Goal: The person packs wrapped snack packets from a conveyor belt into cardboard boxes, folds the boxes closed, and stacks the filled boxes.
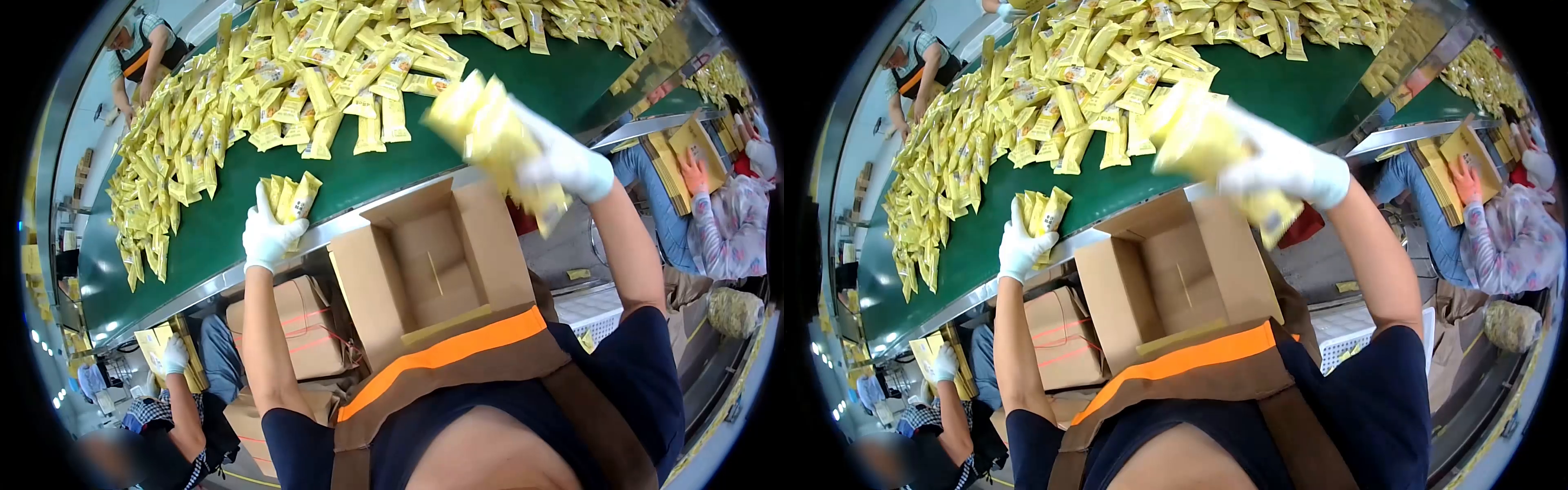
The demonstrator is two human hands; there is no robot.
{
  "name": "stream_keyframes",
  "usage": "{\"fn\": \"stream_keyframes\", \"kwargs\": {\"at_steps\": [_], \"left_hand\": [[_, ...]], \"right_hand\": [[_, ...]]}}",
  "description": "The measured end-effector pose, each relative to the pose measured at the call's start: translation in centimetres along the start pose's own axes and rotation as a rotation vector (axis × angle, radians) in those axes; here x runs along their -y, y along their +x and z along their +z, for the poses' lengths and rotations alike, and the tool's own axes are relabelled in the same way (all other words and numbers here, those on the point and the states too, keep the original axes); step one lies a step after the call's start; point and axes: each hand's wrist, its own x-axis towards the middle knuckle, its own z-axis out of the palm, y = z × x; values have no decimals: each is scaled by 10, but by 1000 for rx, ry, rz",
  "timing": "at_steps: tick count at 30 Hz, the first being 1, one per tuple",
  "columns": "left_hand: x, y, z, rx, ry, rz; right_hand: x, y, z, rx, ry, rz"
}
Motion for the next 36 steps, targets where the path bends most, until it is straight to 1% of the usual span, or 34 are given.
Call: {"fn": "stream_keyframes", "kwargs": {"at_steps": [1,2,3,4,5,6,7,8,9,10,11,12,13,14,16,17,20,24,25,26,28,29,32,33,34,35,36], "left_hand": [[1,-2,1,-76,-175,69],[1,-2,3,-152,-346,143],[1,-3,4,-225,-518,216],[-32,-27,-25,-151,-855,284],[-36,-30,-32,0,-979,271],[-39,-33,-40,148,-1103,254],[-56,-53,-49,331,-1172,379],[-73,-74,-59,538,-1234,492],[-91,-94,-68,750,-1275,583],[-95,-84,-52,887,-1104,673],[-106,-84,-32,940,-1033,666],[-118,-86,-24,945,-898,661],[-124,-82,-9,825,-651,697],[-130,-78,3,702,-407,720],[-145,-83,13,545,-88,787],[-149,-86,19,468,71,815],[-155,-93,42,270,229,851],[-169,-106,70,191,410,767],[-173,-109,83,185,511,729],[-172,-109,102,160,599,726],[-185,-104,104,390,665,653],[-186,-102,108,408,631,624],[-187,-114,103,408,717,623],[-183,-123,100,321,645,668],[-181,-128,99,181,627,730],[-179,-120,97,297,498,660],[-176,-114,94,415,367,590]], "right_hand": [[6,-2,19,209,-112,18],[10,-3,38,265,-605,-10],[-4,4,57,401,-872,-7],[-17,12,81,538,-1347,-20],[-48,17,90,590,-1540,-105],[-72,22,102,644,-1688,-86],[-82,27,110,695,-1714,-75],[-89,33,121,758,-1747,-13],[-109,35,126,786,-1709,35],[-147,33,126,754,-1591,52],[-211,29,122,662,-1427,5],[-249,21,122,623,-1338,-40],[-234,10,122,668,-1206,80],[-158,3,134,767,-1257,279],[-150,-25,145,773,-1606,-9],[-153,-30,144,753,-1593,-16],[-165,-36,141,698,-1525,-25],[-160,-33,140,716,-1496,15],[-149,-31,140,778,-1493,86],[-147,-30,135,799,-1389,63],[-128,-25,127,877,-1302,158],[-114,-19,123,915,-1302,226],[-137,-18,113,882,-1361,188],[-144,-17,115,865,-1309,279],[-161,-13,122,724,-1234,262],[-173,-14,120,787,-1277,261],[-167,-13,121,851,-1313,266]]}}
